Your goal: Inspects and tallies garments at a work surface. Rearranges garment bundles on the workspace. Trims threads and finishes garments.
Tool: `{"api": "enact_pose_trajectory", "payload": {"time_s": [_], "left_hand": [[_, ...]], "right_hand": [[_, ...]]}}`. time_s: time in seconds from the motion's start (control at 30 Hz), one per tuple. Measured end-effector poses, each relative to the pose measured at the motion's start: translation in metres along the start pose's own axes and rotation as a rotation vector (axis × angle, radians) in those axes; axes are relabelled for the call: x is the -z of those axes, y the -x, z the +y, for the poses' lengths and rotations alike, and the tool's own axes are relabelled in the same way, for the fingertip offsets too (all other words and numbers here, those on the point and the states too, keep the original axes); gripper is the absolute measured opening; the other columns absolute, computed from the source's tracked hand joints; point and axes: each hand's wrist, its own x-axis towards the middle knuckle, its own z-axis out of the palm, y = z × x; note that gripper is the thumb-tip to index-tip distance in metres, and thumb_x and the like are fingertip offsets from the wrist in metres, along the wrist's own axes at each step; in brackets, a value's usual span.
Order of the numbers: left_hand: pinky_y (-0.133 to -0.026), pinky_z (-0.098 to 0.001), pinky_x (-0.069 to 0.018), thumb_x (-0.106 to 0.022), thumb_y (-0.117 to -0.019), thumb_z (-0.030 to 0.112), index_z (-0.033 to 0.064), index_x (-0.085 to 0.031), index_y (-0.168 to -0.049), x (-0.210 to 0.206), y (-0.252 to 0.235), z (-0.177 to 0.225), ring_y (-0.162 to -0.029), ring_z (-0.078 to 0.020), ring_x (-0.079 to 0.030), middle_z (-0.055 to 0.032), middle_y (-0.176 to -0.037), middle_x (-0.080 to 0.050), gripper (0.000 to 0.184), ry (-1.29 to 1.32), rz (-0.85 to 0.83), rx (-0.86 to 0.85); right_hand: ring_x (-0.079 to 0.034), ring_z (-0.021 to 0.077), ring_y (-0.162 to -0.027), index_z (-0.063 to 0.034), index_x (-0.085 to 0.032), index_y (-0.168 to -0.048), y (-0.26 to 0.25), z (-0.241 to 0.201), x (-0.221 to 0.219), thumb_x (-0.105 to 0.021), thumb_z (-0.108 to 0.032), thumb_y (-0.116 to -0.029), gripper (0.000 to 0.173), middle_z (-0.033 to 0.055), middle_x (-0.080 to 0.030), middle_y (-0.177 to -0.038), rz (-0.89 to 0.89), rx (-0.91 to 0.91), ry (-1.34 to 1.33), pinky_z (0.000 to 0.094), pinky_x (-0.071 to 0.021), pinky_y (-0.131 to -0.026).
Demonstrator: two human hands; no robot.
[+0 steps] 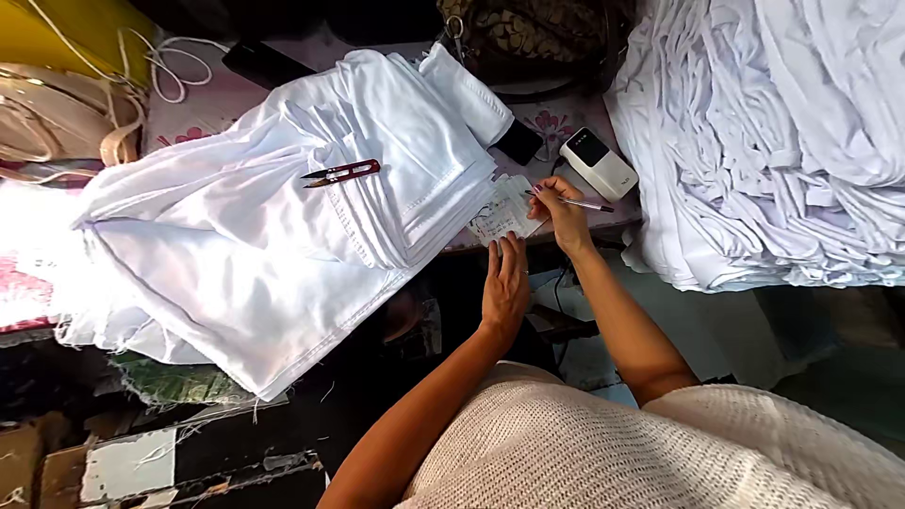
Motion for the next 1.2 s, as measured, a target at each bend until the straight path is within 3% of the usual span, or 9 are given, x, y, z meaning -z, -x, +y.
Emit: {"api": "enact_pose_trajectory", "payload": {"time_s": [0.07, 0.17, 0.33, 0.53, 0.67, 0.77, 0.93, 1.07, 1.2], "left_hand": [[-0.119, -0.0539, -0.0301, -0.039, -0.1005, -0.009, -0.0094, -0.044, -0.149, 0.001, 0.000, 0.000, -0.146, -0.0354, -0.043, -0.0216, -0.157, -0.045, 0.049, -0.015, -0.010, -0.013], [-0.119, -0.0529, -0.0316, -0.040, -0.1005, -0.008, -0.0088, -0.046, -0.148, 0.001, -0.001, 0.000, -0.145, -0.0353, -0.045, -0.0206, -0.156, -0.046, 0.048, -0.048, 0.001, -0.024], [-0.117, -0.0494, -0.0342, -0.040, -0.1001, -0.009, -0.0088, -0.050, -0.145, 0.000, -0.003, -0.003, -0.140, -0.0340, -0.051, -0.0204, -0.150, -0.053, 0.046, -0.103, 0.042, -0.046], [-0.113, -0.0470, -0.0403, -0.042, -0.0990, -0.010, -0.0084, -0.054, -0.141, 0.004, -0.006, -0.002, -0.134, -0.0351, -0.055, -0.0218, -0.147, -0.055, 0.044, -0.136, 0.053, -0.045], [-0.096, -0.0419, -0.0500, -0.050, -0.0958, -0.011, -0.0024, -0.065, -0.127, 0.012, -0.018, -0.007, -0.116, -0.0347, -0.064, -0.0259, -0.140, -0.057, 0.036, -0.005, 0.092, -0.023], [-0.088, -0.0410, -0.0517, -0.052, -0.0946, -0.011, -0.0011, -0.068, -0.119, 0.014, -0.023, -0.012, -0.108, -0.0333, -0.066, -0.0246, -0.129, -0.063, 0.030, 0.043, 0.132, -0.045], [-0.088, -0.0416, -0.0517, -0.052, -0.0950, -0.009, -0.0028, -0.069, -0.119, 0.010, -0.022, -0.009, -0.103, -0.0344, -0.068, -0.0268, -0.127, -0.064, 0.030, 0.014, 0.182, -0.048], [-0.090, -0.0415, -0.0517, -0.050, -0.0951, -0.011, -0.0035, -0.066, -0.123, 0.011, -0.021, -0.011, -0.103, -0.0346, -0.068, -0.0271, -0.128, -0.064, 0.034, -0.042, 0.160, -0.072], [-0.094, -0.0475, -0.0522, -0.052, -0.0934, -0.011, -0.0065, -0.066, -0.126, 0.012, -0.017, -0.017, -0.107, -0.0411, -0.067, -0.0309, -0.133, -0.060, 0.036, 0.101, 0.156, -0.066]], "right_hand": [[-0.058, 0.0000, -0.058, -0.0068, -0.065, -0.092, -0.003, -0.005, -0.006, -0.060, -0.015, -0.1024, 0.014, -0.0058, -0.064, -0.073, -0.005, 0.027, 0.013, 0.0164, -0.0500, -0.054], [-0.054, -0.0020, -0.058, -0.0078, -0.065, -0.084, -0.011, -0.005, -0.014, -0.055, -0.019, -0.1052, 0.026, -0.0062, -0.063, -0.072, -0.058, 0.084, 0.049, 0.0143, -0.0435, -0.053], [-0.054, -0.0031, -0.056, -0.0043, -0.068, -0.086, -0.017, 0.005, -0.018, -0.053, -0.020, -0.1065, 0.030, -0.0062, -0.064, -0.070, -0.139, 0.149, 0.132, 0.0144, -0.0445, -0.052], [-0.056, -0.0030, -0.057, -0.0050, -0.065, -0.077, -0.018, -0.001, -0.020, -0.062, -0.018, -0.1020, 0.028, -0.0056, -0.065, -0.068, -0.125, 0.111, 0.201, 0.0148, -0.0477, -0.054], [-0.055, -0.0025, -0.053, -0.0043, -0.063, -0.072, -0.018, -0.002, -0.020, -0.064, -0.020, -0.1011, 0.033, -0.0050, -0.062, -0.063, -0.128, 0.083, 0.260, 0.0153, -0.0470, -0.052], [-0.055, -0.0026, -0.053, -0.0046, -0.062, -0.071, -0.019, -0.001, -0.020, -0.065, -0.019, -0.1005, 0.033, -0.0049, -0.062, -0.063, -0.127, 0.081, 0.281, 0.0155, -0.0474, -0.052], [-0.058, -0.0008, -0.059, -0.0007, -0.064, -0.077, -0.019, 0.005, -0.018, -0.065, -0.017, -0.0997, 0.028, -0.0020, -0.065, -0.068, -0.135, 0.132, 0.267, 0.0176, -0.0504, -0.058], [-0.055, 0.0004, -0.061, -0.0008, -0.068, -0.096, -0.016, 0.002, -0.016, -0.073, -0.009, -0.0929, 0.010, 0.0008, -0.065, -0.077, -0.137, 0.157, 0.180, 0.0156, -0.0469, -0.056], [-0.060, 0.0085, -0.064, -0.0025, -0.066, -0.110, -0.014, 0.000, -0.023, -0.068, -0.006, -0.0949, 0.016, 0.0079, -0.068, -0.088, -0.136, 0.069, 0.140, 0.0226, -0.0517, -0.055]]}}
